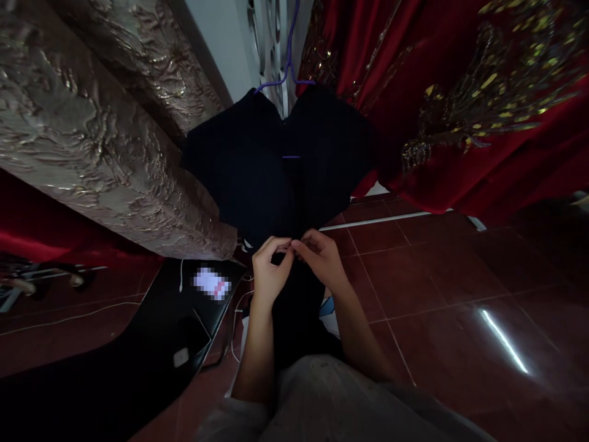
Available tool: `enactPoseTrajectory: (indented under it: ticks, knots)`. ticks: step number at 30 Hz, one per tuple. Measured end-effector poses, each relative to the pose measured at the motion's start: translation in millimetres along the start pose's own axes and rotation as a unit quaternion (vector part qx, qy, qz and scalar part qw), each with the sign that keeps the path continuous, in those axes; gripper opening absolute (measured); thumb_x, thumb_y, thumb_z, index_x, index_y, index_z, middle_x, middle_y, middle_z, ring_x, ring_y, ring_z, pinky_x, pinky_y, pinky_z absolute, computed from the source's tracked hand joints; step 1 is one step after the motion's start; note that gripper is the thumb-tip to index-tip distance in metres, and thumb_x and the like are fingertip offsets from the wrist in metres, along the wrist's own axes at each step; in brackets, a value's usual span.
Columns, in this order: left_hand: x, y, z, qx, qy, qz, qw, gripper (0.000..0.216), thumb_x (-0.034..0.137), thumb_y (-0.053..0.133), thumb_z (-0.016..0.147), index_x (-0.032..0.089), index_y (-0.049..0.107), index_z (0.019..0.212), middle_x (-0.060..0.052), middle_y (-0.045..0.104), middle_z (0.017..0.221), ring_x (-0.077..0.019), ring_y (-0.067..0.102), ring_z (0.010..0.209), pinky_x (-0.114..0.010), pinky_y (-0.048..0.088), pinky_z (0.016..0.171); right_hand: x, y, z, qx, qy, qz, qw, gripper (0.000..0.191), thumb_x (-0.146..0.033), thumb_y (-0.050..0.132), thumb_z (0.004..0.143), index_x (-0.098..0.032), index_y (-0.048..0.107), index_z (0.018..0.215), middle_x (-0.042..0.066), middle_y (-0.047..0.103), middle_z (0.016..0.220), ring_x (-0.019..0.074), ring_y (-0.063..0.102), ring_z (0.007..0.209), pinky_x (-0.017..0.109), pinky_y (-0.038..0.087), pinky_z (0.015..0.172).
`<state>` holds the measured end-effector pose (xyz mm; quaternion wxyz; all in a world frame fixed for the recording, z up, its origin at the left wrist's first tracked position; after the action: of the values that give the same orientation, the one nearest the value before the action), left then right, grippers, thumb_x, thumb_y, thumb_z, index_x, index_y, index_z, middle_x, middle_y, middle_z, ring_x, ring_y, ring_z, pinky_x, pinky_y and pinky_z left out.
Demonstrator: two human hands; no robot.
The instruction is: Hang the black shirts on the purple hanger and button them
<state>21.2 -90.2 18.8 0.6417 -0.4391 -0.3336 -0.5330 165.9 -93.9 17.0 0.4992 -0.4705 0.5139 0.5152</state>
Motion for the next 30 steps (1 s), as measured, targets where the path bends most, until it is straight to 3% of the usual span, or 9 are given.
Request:
enactPoseTrajectory:
  ticks: [5,8,12,16,21,24,27,30]
  knots:
    - [-10.7,-3.4,-2.1,0.03,-0.022,-0.038,0.999,0.003,0.019,0.071,0.088,0.016,0.07,0.085,-0.002,0.066,0.08,-0.0126,0.067,0.076,-0.021,0.057,0.07,-3.7,3.8,-3.5,-0.016,-0.033,-0.109,0.993,0.029,-0.041,0.068,0.091,-0.018,0.062,0.075,0.0,0.062,0.068,0.0109,0.057,0.063,0.023,0.042,0.059]
    - [-13.5,-2.5,-3.2,0.055,-0.031,-0.07,0.996,0.005,0.019,0.072,0.086,0.016,0.069,0.083,-0.001,0.063,0.078,-0.0113,0.064,0.073,-0.019,0.055,0.066,-3.7,8.8,-3.6,-0.041,0.022,-0.04,0.998,0.029,-0.044,0.068,0.089,-0.017,0.063,0.077,-0.001,0.063,0.062,0.0091,0.055,0.053,0.021,0.039,0.05]
    - [-16.7,3.6,-4.6,0.115,-0.064,-0.109,0.985,0.01,0.02,0.074,0.082,0.015,0.066,0.083,0.0,0.062,0.077,-0.0101,0.063,0.069,-0.018,0.054,0.063,-11.7,14.3,12.1,-0.08,0.101,0.072,0.989,0.038,-0.054,0.073,0.08,-0.016,0.067,0.079,0.003,0.069,0.063,0.0067,0.046,0.037,0.021,0.025,0.035]
    - [-33.0,18.3,-2.4,0.13,-0.086,-0.086,0.984,0.009,0.017,0.071,0.078,0.016,0.062,0.079,0.001,0.062,0.074,-0.0098,0.062,0.065,-0.018,0.051,0.061,-55.0,13.1,58.8,-0.058,0.029,0.103,0.993,0.036,-0.05,0.076,0.078,-0.015,0.07,0.079,0.003,0.07,0.065,0.0036,0.041,0.037,0.019,0.024,0.034]
    - [-55.4,43.0,3.1,0.076,-0.097,-0.03,0.992,0.008,0.015,0.067,0.077,0.017,0.06,0.076,0.002,0.061,0.07,-0.0108,0.062,0.063,-0.019,0.049,0.061,-132.1,8.9,113.9,0.043,-0.106,0.135,0.984,0.043,-0.058,0.076,0.08,-0.017,0.065,0.076,0.0,0.068,0.068,0.0018,0.04,0.041,0.018,0.02,0.036]
    - [-40.8,49.1,9.7,0.001,-0.073,-0.018,0.997,0.006,0.017,0.069,0.083,0.017,0.064,0.082,-0.001,0.067,0.076,-0.0132,0.067,0.071,-0.023,0.053,0.068,-151.2,8.6,117.4,0.035,-0.139,0.147,0.979,0.043,-0.06,0.078,0.079,-0.019,0.066,0.077,-0.001,0.066,0.064,0.0041,0.043,0.041,0.019,0.022,0.036]
    - [-2.9,42.1,29.6,-0.077,0.01,-0.013,0.997,0.012,0.017,0.073,0.086,0.018,0.068,0.097,-0.004,0.072,0.091,-0.015,0.071,0.083,-0.026,0.057,0.079,-150.3,5.3,107.0,0.029,-0.165,0.136,0.976,0.038,-0.056,0.078,0.081,-0.02,0.066,0.078,-0.001,0.064,0.06,0.0062,0.045,0.04,0.02,0.023,0.035]
    - [42.3,18.3,70.1,-0.017,0.137,-0.027,0.99,0.027,0.017,0.07,0.092,0.021,0.065,0.118,-0.004,0.071,0.097,-0.0146,0.07,0.087,-0.028,0.057,0.084,-148.0,2.6,98.2,0.032,-0.162,0.108,0.98,0.03,-0.045,0.07,0.088,-0.02,0.061,0.074,-0.003,0.061,0.056,0.0055,0.043,0.038,0.019,0.023,0.034]
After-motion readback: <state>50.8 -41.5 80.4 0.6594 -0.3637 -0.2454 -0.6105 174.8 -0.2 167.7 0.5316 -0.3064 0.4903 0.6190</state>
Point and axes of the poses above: each hand's wrist, its own z-axis towards the middle knuckle, its own y-axis out of the palm, x = y × z, the point moved 3 cm from there along z, towards the middle knuckle
